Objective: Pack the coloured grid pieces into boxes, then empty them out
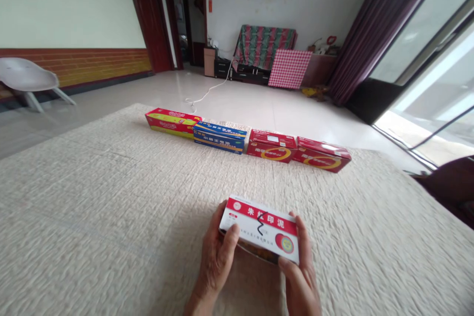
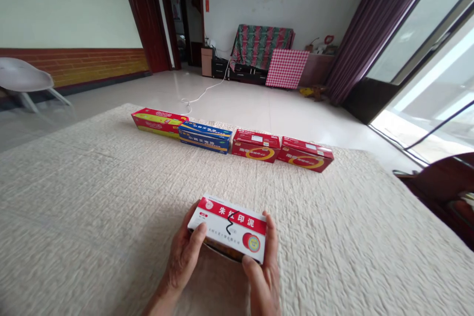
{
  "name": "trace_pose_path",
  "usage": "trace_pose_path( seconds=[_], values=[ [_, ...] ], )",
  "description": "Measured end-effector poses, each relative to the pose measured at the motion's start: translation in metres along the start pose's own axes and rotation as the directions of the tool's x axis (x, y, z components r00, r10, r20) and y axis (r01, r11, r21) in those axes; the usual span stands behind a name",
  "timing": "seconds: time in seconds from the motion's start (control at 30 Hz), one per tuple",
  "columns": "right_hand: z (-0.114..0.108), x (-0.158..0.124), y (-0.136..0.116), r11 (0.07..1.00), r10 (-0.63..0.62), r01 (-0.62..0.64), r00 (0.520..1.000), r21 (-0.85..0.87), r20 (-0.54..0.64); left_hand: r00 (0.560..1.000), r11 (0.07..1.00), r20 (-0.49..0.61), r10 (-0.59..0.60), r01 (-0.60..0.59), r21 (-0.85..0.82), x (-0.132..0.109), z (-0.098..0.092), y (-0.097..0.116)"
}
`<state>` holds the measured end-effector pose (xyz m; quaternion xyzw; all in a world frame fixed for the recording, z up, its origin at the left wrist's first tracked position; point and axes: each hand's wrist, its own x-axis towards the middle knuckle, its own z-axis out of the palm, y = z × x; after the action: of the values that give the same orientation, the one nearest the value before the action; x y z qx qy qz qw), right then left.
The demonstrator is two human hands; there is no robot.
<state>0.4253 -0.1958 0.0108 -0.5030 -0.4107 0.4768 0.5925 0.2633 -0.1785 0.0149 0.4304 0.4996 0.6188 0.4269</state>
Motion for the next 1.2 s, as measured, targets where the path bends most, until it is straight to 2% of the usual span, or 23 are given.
trace_pose_path(
  seconds=[0.17, 0.3, 0.43, 0.6, 0.83, 1.03, 1.2],
  values=[
    [-0.007, -0.013, -0.004, 0.994, 0.107, -0.108, 0.993, -0.016, -0.057, 0.999, 0.999, 0.045, -0.018, 0.017, 0.032, -0.004, 0.000, 0.001],
    [-0.010, -0.017, -0.008, 0.995, 0.101, -0.101, 0.994, -0.001, -0.036, 0.999, 0.998, 0.019, -0.027, 0.026, 0.055, -0.007, 0.001, -0.003],
    [-0.013, -0.017, -0.018, 0.997, 0.075, -0.074, 0.997, -0.022, 0.037, 1.000, 0.998, 0.015, -0.022, 0.021, 0.059, -0.010, 0.002, -0.002],
    [-0.016, -0.013, -0.030, 0.986, 0.160, -0.158, 0.987, -0.050, 0.030, 0.998, 0.996, 0.058, 0.029, -0.033, 0.080, -0.011, 0.003, 0.000],
    [-0.025, -0.013, -0.010, 0.994, 0.031, -0.030, 0.999, -0.105, 0.007, 0.996, 0.997, 0.064, -0.069, 0.067, 0.040, -0.012, 0.006, -0.002],
    [-0.025, -0.017, -0.006, 0.994, 0.052, -0.051, 0.999, -0.100, 0.008, 0.994, 0.995, 0.038, -0.103, 0.103, -0.010, -0.012, 0.008, -0.003],
    [-0.031, -0.015, -0.003, 0.997, 0.063, -0.058, 0.992, -0.052, 0.108, 0.993, 0.993, 0.025, -0.113, 0.114, -0.012, -0.014, 0.005, -0.003]
  ],
)
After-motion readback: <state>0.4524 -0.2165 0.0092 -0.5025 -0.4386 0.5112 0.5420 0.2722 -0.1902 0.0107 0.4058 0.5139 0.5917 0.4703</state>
